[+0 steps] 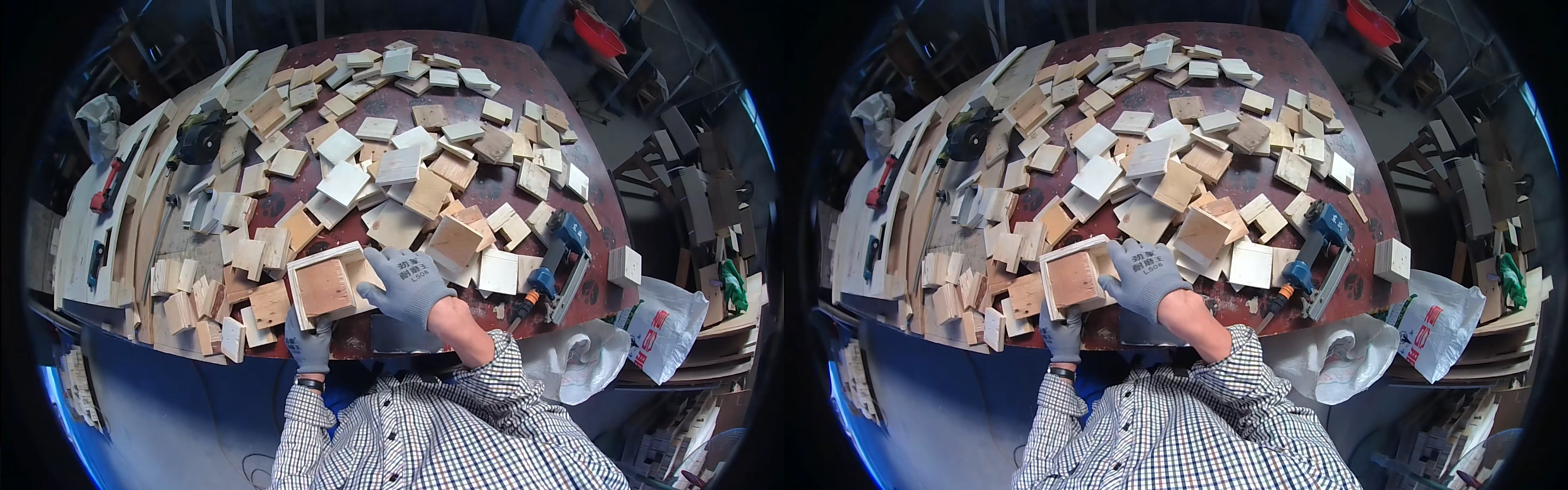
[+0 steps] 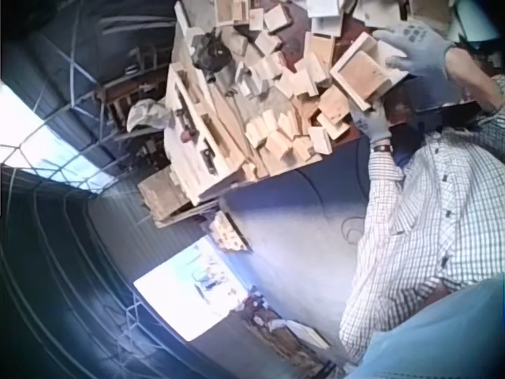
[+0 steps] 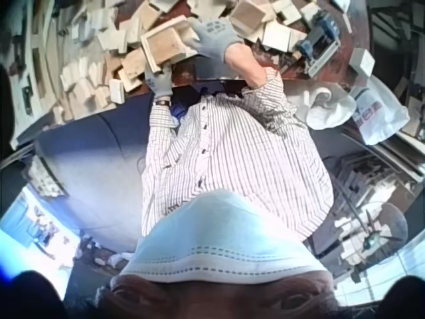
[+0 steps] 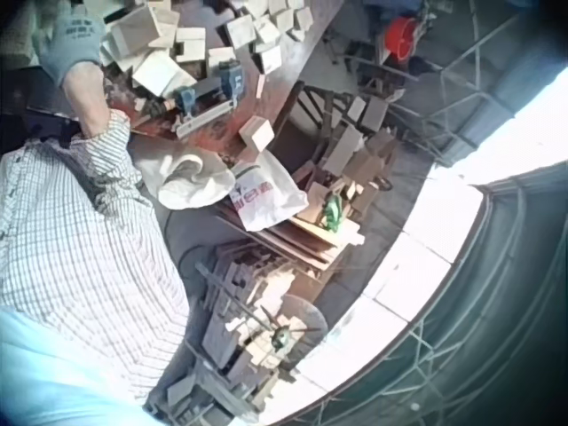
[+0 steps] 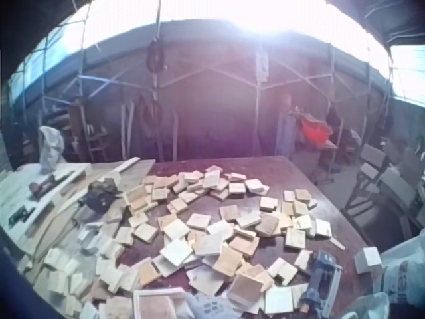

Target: The person assembles small wooden boxes by hand, sanding edges with a sanding block and joining pieces with a nail gun. They repeatedly pick up wooden parts, align them, and fasten them together on a cluttered workbench.

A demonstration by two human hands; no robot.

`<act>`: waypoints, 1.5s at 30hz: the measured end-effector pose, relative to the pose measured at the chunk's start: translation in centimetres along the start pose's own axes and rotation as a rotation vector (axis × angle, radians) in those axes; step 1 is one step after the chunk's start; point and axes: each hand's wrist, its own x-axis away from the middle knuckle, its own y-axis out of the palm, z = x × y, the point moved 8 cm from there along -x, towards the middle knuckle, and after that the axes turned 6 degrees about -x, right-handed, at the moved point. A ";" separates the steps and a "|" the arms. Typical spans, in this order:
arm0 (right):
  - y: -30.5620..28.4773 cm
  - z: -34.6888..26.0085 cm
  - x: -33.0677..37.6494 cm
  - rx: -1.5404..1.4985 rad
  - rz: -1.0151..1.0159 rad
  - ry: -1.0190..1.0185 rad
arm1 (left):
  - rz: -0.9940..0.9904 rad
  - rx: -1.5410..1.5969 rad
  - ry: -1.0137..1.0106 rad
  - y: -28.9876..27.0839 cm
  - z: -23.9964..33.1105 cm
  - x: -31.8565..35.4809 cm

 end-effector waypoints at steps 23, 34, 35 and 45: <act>-0.6 6.0 -15.7 0.464 -0.126 -0.092 | -0.088 -0.067 0.040 -0.9 2.1 -0.2; 0.1 2.5 -16.1 0.311 -0.314 -0.340 | -0.127 -0.108 0.040 -0.7 1.3 -0.4; -0.4 2.7 -16.7 0.271 -0.345 -0.342 | -0.133 -0.110 0.045 -0.5 1.4 -0.5; -10.3 9.5 -38.2 0.479 0.100 -0.114 | -0.174 -0.187 0.075 -0.6 2.9 -0.4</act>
